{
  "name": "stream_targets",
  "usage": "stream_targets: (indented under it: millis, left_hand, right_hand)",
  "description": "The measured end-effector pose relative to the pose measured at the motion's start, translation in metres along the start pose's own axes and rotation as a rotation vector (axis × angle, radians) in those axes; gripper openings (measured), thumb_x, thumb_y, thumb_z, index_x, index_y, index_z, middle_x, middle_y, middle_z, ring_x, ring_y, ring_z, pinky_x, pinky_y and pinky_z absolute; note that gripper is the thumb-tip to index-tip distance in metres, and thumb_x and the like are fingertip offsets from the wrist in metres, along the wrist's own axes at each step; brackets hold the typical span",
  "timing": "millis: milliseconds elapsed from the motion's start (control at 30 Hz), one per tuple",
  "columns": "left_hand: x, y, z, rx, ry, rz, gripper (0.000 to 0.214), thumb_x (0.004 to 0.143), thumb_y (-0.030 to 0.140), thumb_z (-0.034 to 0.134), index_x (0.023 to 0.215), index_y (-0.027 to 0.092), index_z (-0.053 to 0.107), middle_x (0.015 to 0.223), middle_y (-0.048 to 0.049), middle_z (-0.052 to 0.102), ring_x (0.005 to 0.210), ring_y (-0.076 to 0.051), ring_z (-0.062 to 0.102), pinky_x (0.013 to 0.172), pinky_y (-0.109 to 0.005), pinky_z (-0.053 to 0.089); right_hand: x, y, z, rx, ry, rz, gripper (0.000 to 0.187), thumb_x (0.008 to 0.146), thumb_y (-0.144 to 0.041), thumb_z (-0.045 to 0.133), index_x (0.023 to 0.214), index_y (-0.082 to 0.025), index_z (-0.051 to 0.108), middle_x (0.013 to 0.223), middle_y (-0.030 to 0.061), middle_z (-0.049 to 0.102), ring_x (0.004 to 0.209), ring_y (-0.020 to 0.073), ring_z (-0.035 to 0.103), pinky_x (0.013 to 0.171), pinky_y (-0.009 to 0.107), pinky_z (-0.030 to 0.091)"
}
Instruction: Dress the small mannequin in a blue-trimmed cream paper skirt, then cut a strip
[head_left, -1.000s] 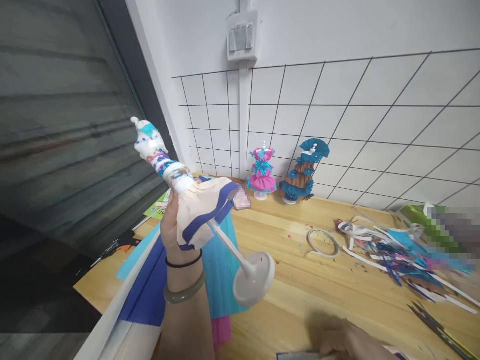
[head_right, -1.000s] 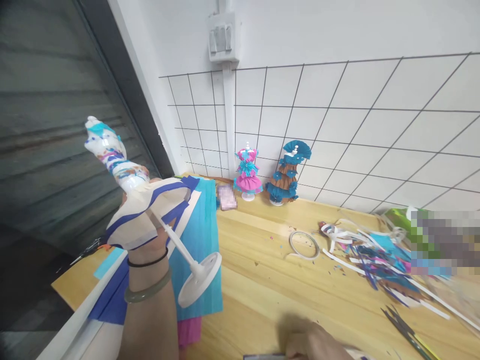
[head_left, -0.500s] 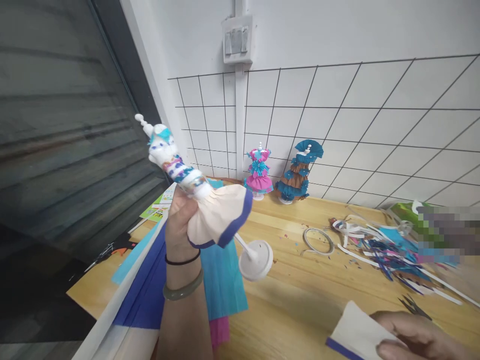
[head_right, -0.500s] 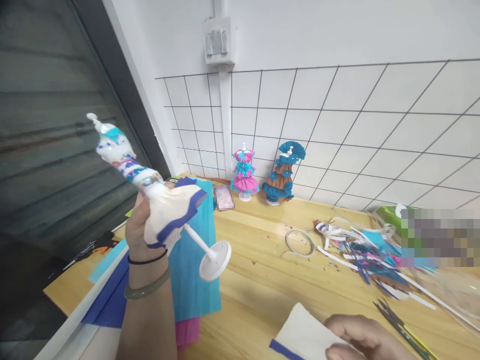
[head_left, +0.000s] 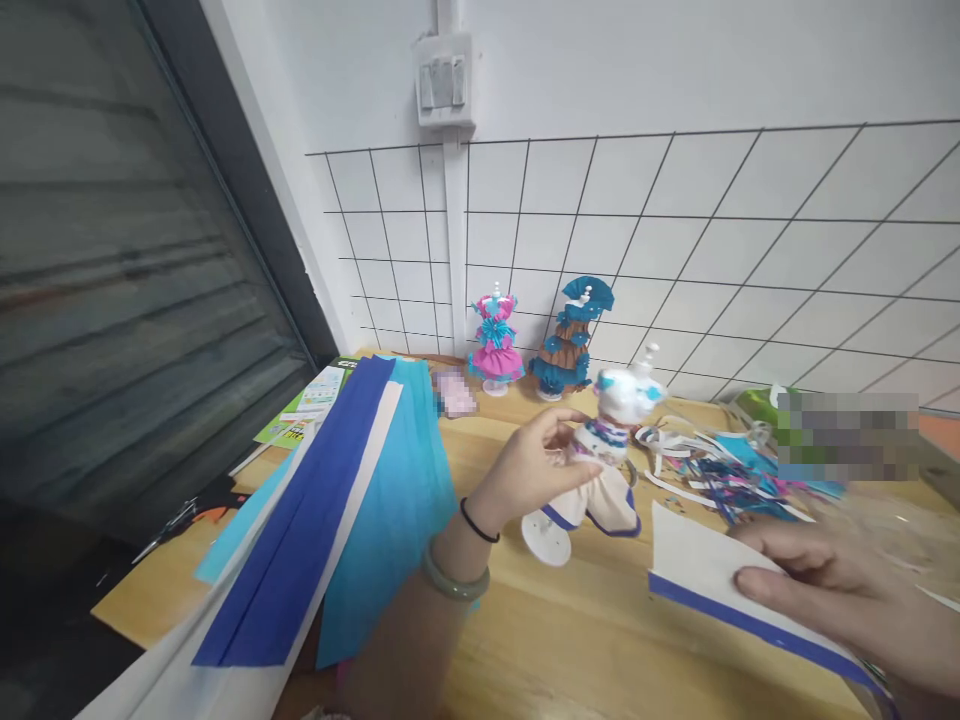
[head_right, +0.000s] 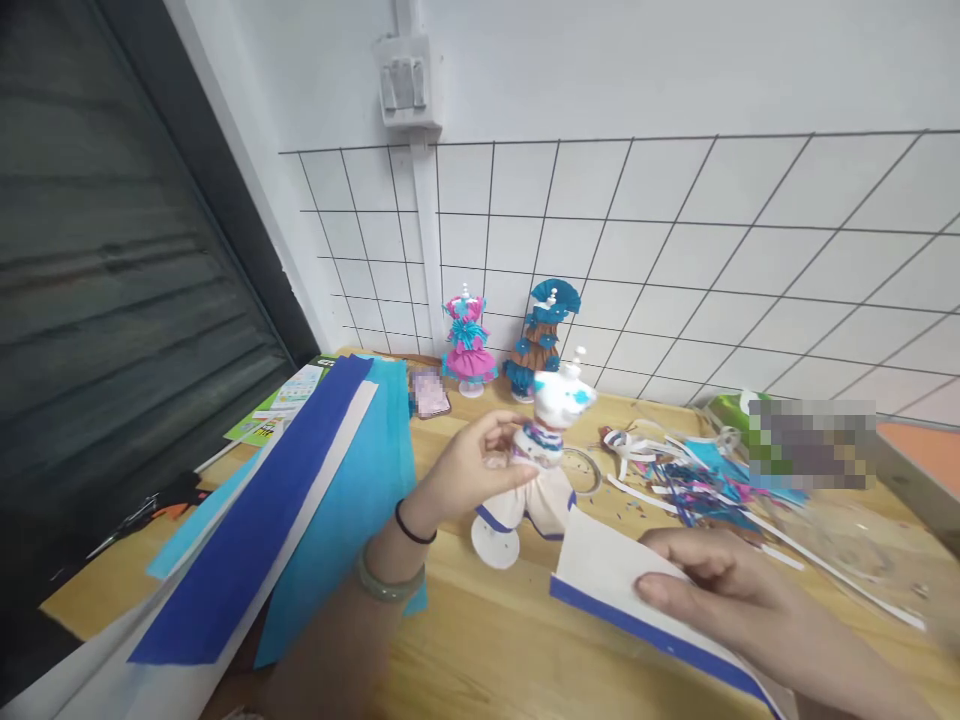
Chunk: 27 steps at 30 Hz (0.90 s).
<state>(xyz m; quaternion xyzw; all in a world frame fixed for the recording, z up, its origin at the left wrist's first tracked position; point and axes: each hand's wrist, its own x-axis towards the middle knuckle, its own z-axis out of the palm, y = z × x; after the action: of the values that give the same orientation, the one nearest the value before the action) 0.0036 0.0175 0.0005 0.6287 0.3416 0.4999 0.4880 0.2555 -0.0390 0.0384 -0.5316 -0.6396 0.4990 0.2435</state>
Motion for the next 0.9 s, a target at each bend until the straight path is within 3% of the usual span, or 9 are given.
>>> stream_targets:
  millis: [67,200,333,567,767,900]
  left_hand:
    - [-0.001,-0.003,0.011,0.024,-0.043,-0.004,0.053,0.072,0.024,0.070,0.120,0.019,0.049,0.100,-0.0080,0.063,0.092,-0.020,0.061,0.083,-0.033,0.047]
    - [-0.001,-0.009,0.015,0.031,-0.047,-0.018,0.062,0.072,0.022,0.069,0.128,0.019,0.044,0.106,-0.0099,0.062,0.098,-0.022,0.060,0.089,-0.036,0.046]
    - [0.002,-0.012,0.011,-0.075,-0.057,-0.033,0.055,0.072,0.019,0.068,0.123,0.016,0.048,0.116,-0.0122,0.061,0.108,-0.024,0.057,0.092,-0.036,0.045]
    - [0.005,-0.009,0.011,-0.151,-0.102,-0.118,0.041,0.070,0.022,0.071,0.107,0.013,0.057,0.108,-0.0116,0.065,0.100,-0.023,0.061,0.087,-0.033,0.047]
    - [0.006,-0.018,0.010,-0.170,-0.106,-0.164,0.052,0.071,0.019,0.070,0.118,0.013,0.049,0.111,-0.0129,0.063,0.101,-0.023,0.061,0.087,-0.035,0.047]
    - [0.007,-0.019,0.007,-0.174,-0.098,-0.164,0.047,0.070,0.019,0.071,0.113,0.013,0.054,0.108,-0.0117,0.065,0.099,-0.022,0.061,0.086,-0.033,0.047]
  right_hand:
    - [0.002,-0.001,0.002,0.004,-0.024,0.009,0.039,0.071,-0.057,0.064,0.060,-0.019,0.062,0.060,0.0015,0.047,0.057,0.0134,0.042,0.051,0.024,0.037]
    - [0.008,-0.009,0.010,-0.041,-0.217,-0.044,0.038,0.079,-0.054,0.057,0.069,-0.017,0.060,0.064,0.0004,0.046,0.060,0.0120,0.042,0.052,0.023,0.036]
    - [0.013,-0.018,0.019,0.009,-0.222,-0.154,0.036,0.080,-0.051,0.058,0.074,-0.015,0.060,0.064,-0.0015,0.045,0.057,0.0087,0.038,0.050,0.021,0.032]
    - [0.020,-0.013,0.016,-0.022,-0.217,-0.180,0.038,0.082,-0.048,0.058,0.064,-0.014,0.055,0.059,-0.0036,0.040,0.054,0.0069,0.034,0.048,0.021,0.028]
    - [0.028,-0.012,0.017,0.005,-0.260,-0.167,0.037,0.081,-0.047,0.060,0.098,-0.015,0.064,0.081,0.0023,0.058,0.066,0.0105,0.048,0.058,0.023,0.039]
    - [0.031,-0.012,0.018,0.012,-0.240,-0.148,0.037,0.081,-0.050,0.058,0.091,-0.014,0.063,0.070,-0.0003,0.053,0.059,0.0085,0.044,0.051,0.021,0.035]
